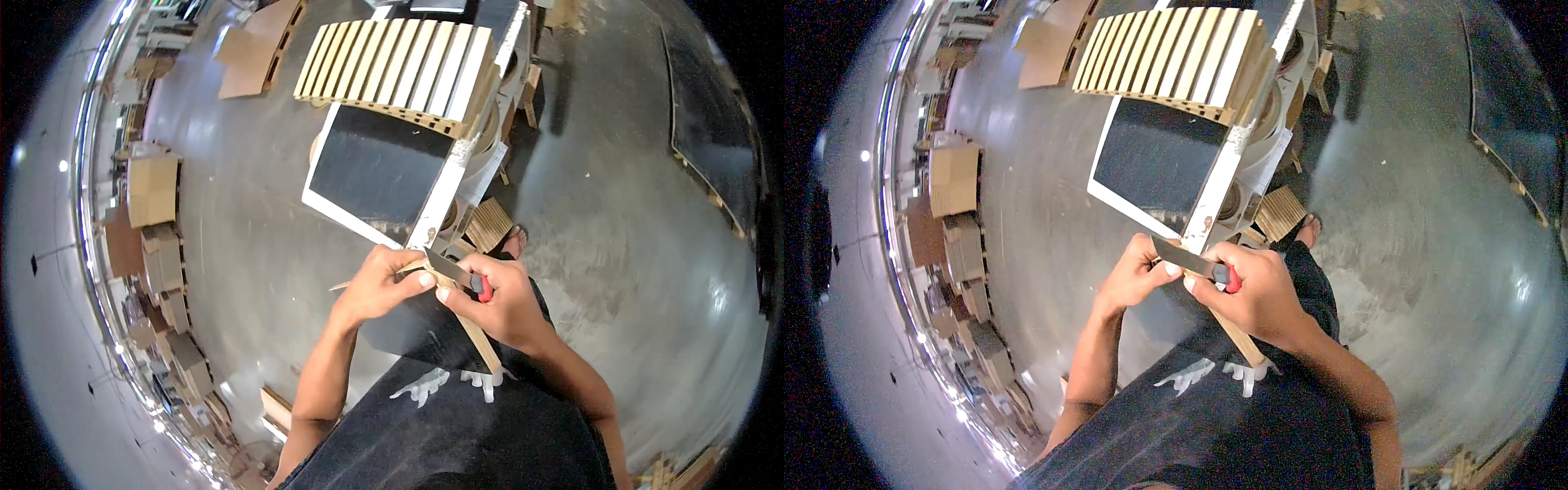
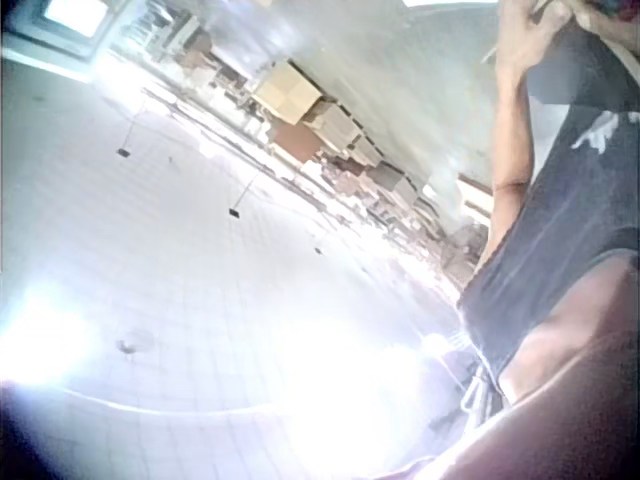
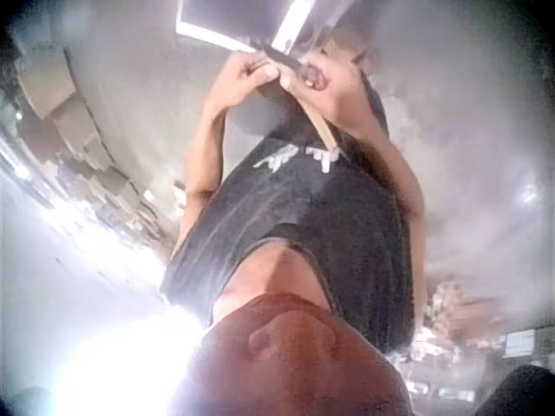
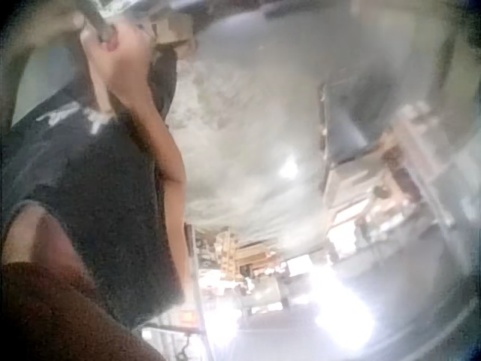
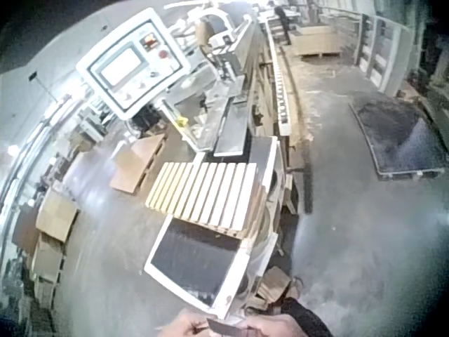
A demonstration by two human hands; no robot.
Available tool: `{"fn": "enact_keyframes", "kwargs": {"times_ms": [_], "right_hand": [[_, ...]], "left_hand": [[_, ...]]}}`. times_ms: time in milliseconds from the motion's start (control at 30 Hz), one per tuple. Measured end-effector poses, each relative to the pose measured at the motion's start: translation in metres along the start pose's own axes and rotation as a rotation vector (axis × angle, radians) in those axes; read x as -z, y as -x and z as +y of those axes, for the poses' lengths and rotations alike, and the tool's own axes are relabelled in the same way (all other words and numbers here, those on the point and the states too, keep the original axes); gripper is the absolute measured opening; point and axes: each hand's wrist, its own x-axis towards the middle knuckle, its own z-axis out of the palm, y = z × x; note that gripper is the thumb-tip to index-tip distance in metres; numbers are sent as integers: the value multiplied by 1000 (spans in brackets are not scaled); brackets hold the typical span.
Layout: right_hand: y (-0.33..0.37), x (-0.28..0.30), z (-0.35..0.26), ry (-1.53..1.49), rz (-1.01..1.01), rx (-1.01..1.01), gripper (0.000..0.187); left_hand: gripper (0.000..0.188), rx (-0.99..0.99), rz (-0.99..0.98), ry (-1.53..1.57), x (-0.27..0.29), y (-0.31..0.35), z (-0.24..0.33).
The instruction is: The person feeds wooden slats into an edge banding machine, retrieves them from the conveyor, and trims excess material with a utility knife.
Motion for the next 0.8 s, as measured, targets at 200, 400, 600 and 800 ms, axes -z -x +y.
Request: {"fn": "enact_keyframes", "kwargs": {"times_ms": [200, 400, 600, 800], "right_hand": [[32, -5, 8, 69, 19, -75, 23], [66, -14, 33, 126, 154, -111, 25], [136, 8, 7, 416, -9, -65, 22], [231, 7, -28, 1053, -491, 377, 10]], "left_hand": [[44, 84, 113, -82, -42, 24, -1], [35, -90, 45, 45, -64, 38, -31], [40, -196, 330, -175, -127, 65, -52], [44, -255, 408, -251, -177, 84, -49]]}}
